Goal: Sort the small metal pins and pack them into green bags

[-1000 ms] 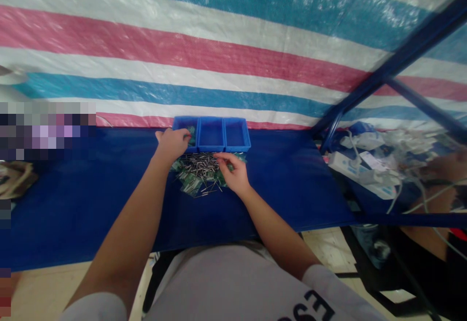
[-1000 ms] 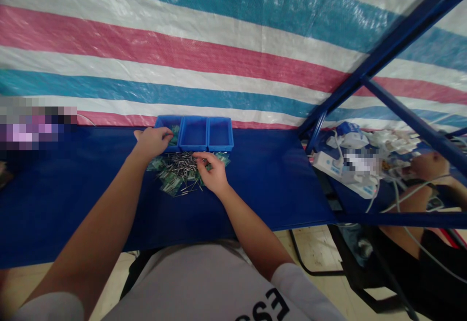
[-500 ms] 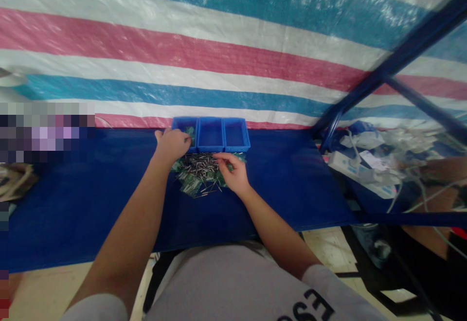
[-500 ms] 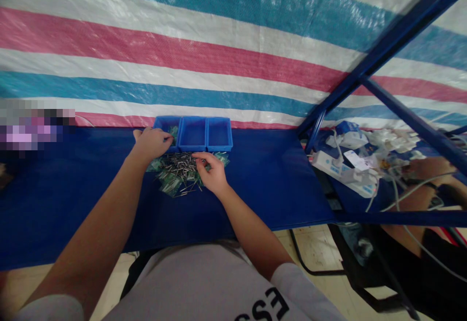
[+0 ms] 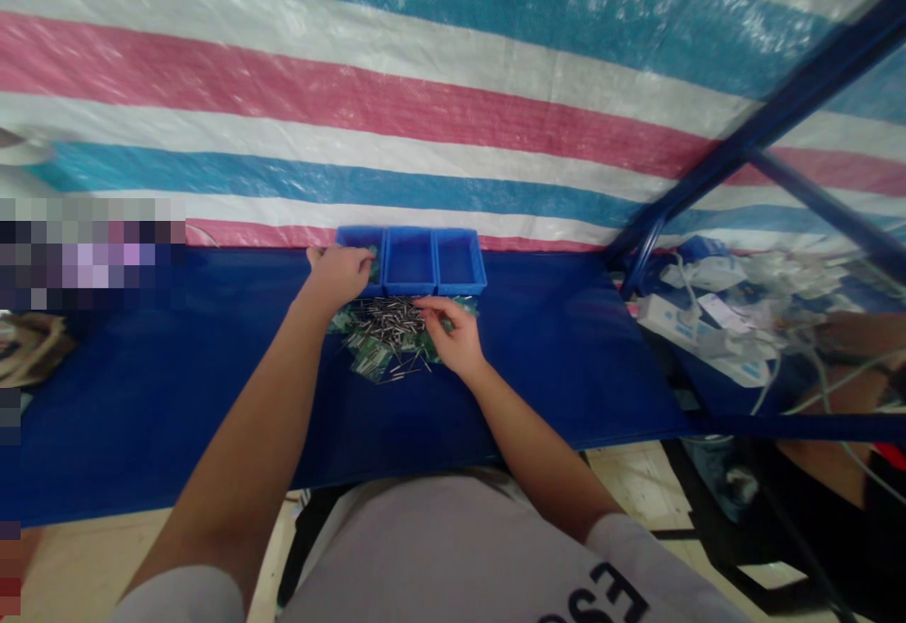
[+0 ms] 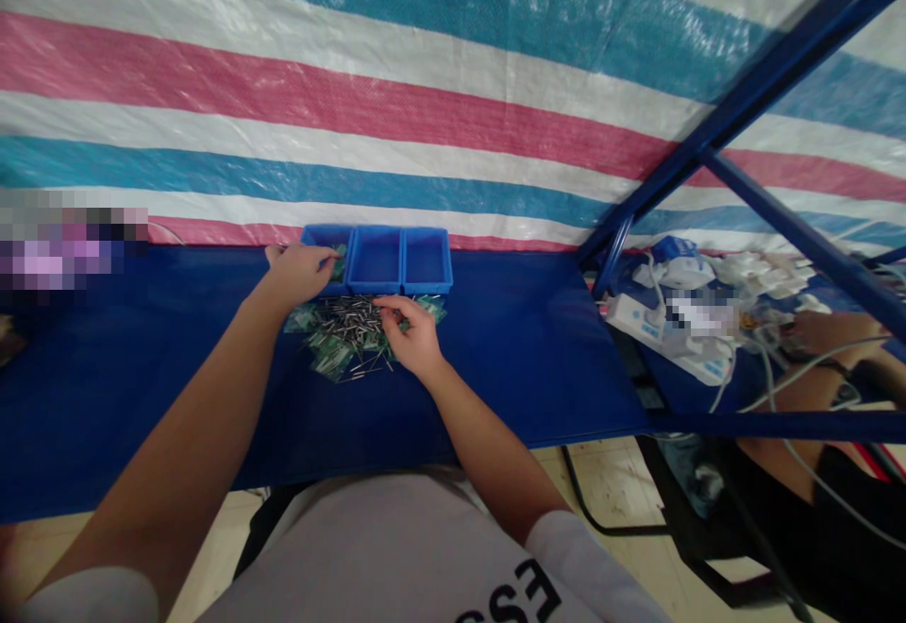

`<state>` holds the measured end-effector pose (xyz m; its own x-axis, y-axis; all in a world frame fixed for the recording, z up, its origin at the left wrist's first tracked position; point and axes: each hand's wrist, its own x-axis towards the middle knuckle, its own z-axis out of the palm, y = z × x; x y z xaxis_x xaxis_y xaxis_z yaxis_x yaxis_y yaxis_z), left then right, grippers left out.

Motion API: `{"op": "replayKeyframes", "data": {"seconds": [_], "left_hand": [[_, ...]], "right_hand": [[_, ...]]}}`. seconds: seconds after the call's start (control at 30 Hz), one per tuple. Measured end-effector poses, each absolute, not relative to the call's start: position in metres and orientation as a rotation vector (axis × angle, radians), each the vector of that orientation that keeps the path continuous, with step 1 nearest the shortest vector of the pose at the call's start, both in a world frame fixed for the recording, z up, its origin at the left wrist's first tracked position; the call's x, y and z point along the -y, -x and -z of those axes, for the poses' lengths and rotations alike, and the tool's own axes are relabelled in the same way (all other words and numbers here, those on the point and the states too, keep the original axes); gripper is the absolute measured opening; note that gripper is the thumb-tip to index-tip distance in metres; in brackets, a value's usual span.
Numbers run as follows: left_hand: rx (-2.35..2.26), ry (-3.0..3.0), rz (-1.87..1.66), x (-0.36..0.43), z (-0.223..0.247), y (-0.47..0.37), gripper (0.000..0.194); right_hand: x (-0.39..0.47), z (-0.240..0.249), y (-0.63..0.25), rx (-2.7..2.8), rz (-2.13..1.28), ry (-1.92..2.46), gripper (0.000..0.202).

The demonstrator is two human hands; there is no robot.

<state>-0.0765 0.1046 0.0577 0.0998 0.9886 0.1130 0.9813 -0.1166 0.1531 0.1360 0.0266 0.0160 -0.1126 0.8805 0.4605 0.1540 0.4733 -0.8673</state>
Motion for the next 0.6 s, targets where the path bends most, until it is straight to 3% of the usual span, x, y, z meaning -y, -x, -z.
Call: {"op": "replayKeyframes", "data": {"seconds": [0.37,0.6], "left_hand": [[-1.974,-2.299,-0.182,-0.1111,-0.0474,0.0776,0.045],[-1.986,-2.268,-0.344,-0.1123,-0.0525,0.0763,0.045]], "right_hand": [[-0.0263,-0.0150,-0.1362,1.577,-0.789,0.936,0.018],[-0.0270,-0.0149,-0.1370,1.579,-0.802,0.942,0.019]]}}
